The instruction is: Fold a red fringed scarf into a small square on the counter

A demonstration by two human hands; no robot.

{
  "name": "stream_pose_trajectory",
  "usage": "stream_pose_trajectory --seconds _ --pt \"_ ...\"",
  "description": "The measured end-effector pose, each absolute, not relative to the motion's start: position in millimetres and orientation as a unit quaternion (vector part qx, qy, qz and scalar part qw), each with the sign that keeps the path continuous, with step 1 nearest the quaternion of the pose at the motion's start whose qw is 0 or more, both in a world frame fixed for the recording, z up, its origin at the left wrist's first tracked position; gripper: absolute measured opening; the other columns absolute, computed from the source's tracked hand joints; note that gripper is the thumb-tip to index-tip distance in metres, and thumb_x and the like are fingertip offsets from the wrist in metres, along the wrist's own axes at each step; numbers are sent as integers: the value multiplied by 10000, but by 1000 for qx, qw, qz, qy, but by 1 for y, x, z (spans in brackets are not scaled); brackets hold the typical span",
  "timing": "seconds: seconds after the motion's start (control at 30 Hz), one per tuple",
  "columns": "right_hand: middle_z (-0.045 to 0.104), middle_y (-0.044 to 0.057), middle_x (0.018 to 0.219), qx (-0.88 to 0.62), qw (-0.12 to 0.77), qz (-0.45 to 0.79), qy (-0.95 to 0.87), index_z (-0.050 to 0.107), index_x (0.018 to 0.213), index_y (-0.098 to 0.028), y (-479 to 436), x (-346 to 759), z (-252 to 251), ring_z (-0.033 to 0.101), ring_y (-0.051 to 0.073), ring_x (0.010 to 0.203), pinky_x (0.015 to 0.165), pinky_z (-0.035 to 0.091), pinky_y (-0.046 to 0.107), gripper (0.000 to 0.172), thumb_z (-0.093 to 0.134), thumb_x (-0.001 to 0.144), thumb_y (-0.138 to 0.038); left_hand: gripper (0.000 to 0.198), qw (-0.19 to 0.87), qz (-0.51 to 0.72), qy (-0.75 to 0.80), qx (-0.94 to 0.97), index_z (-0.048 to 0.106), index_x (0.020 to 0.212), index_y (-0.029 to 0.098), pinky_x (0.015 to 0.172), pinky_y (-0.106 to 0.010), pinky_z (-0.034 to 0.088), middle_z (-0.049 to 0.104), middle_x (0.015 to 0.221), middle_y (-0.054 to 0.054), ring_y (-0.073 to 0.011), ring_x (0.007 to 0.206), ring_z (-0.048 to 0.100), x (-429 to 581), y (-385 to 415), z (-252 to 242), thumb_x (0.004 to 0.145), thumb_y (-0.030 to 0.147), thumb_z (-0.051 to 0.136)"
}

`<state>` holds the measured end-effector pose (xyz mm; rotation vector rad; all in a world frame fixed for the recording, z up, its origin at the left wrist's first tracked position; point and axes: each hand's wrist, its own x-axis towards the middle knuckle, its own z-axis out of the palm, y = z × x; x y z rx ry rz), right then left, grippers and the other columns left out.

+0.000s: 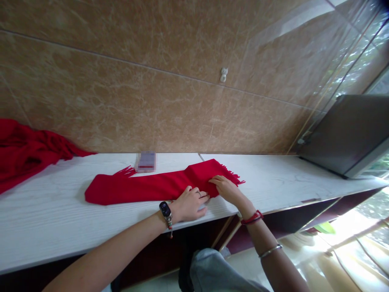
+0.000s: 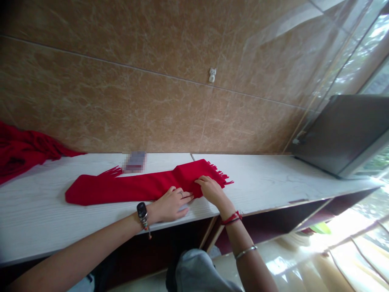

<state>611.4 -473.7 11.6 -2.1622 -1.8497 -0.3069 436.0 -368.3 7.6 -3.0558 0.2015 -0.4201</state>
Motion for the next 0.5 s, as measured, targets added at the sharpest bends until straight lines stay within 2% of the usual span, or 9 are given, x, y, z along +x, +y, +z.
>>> stream_pose_trajectory --seconds 0.13,0.23,0.37,0.5 --pt "624 89 1015 -727 161 -82 -663 643 995 -147 -470 611 23 551 169 959 866 435 297 422 346 737 7 412 23 -131 63 -989 461 1223 187 777 -353 324 533 1218 -42 -213 953 459 435 -368 7 865 371 373" --pt "651 55 945 -703 128 -40 -698 667 918 -185 -461 607 25 573 153 915 845 445 277 415 374 712 24 410 22 -123 66 -990 461 1227 200 781 -366 322 529 1228 -37 -225 954 459 434 -369 8 861 365 378" --pt "617 70 1076 -711 94 -66 -693 621 1042 -189 -441 613 18 527 176 1040 894 422 312 487 393 682 46 396 17 -124 61 -990 458 1230 215 769 -364 327 520 1241 -35 -225 952 457 433 -371 8 871 351 360" --pt "589 73 1141 -708 120 -97 -689 589 1103 -173 -431 622 21 507 177 1079 918 411 313 554 346 663 61 390 10 -113 57 -992 461 1221 210 775 -365 340 505 1259 -33 -221 959 455 432 -372 8 875 349 348"
